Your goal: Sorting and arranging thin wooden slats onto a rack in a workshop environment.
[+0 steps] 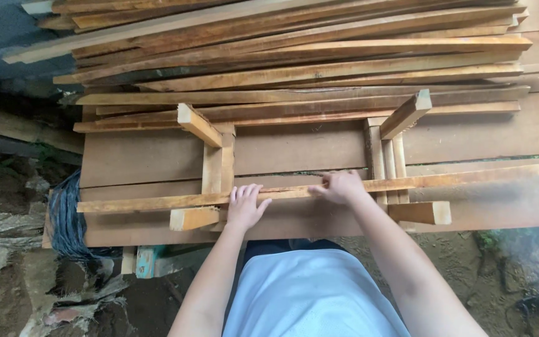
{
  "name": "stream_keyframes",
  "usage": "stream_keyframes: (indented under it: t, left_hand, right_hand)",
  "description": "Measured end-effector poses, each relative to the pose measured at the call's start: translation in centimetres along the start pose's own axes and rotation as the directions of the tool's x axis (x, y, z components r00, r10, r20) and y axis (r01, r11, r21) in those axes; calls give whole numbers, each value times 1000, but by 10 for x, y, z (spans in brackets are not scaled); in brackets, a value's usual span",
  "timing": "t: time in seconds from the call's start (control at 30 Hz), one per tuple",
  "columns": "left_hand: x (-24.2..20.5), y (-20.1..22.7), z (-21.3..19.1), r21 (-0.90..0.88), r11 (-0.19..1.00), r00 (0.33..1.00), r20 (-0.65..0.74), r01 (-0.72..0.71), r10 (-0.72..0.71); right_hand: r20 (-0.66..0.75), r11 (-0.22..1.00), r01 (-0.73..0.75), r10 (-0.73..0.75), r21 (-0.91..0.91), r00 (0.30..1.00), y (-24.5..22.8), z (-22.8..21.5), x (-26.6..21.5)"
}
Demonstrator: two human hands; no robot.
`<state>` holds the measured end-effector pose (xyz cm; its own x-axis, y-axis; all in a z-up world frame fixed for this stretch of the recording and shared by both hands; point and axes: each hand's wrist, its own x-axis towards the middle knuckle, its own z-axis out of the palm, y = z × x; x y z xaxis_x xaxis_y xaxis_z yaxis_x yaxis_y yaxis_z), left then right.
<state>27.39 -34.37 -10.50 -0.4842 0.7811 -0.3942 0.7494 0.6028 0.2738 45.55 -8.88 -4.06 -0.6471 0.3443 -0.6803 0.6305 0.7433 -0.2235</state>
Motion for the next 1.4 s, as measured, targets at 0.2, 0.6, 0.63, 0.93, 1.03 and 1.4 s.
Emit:
stream_keyframes:
  t: [0.2,0.6,0.63,0.93,1.03,1.4]
  left_hand:
    - [-5,-5,14,-10,1000,999,-49,0,0]
    - [-24,5,14,-23,1000,999,-27,19,-19]
    - [-30,7,15,-21,999,1000,-8,26,-26]
    - [-27,5,17,-92,993,996,61,73,-68]
    - [-26,3,14,-133,990,996,78,49,-38]
    - [-34,13,-8,-205,977,992,123,61,-36]
  right_hand:
    - [41,996,-90,89,19,995,4,10,-16]
    - [-5,994,-106,106,14,994,12,36,-24]
    - [3,994,-105,105,5,994,12,40,-29]
    - [41,995,-102,102,5,994,16,37,-23]
    - [42,994,-111,111,13,993,18,40,-18]
    - [91,992,-122,118,38,989,15,24,-20]
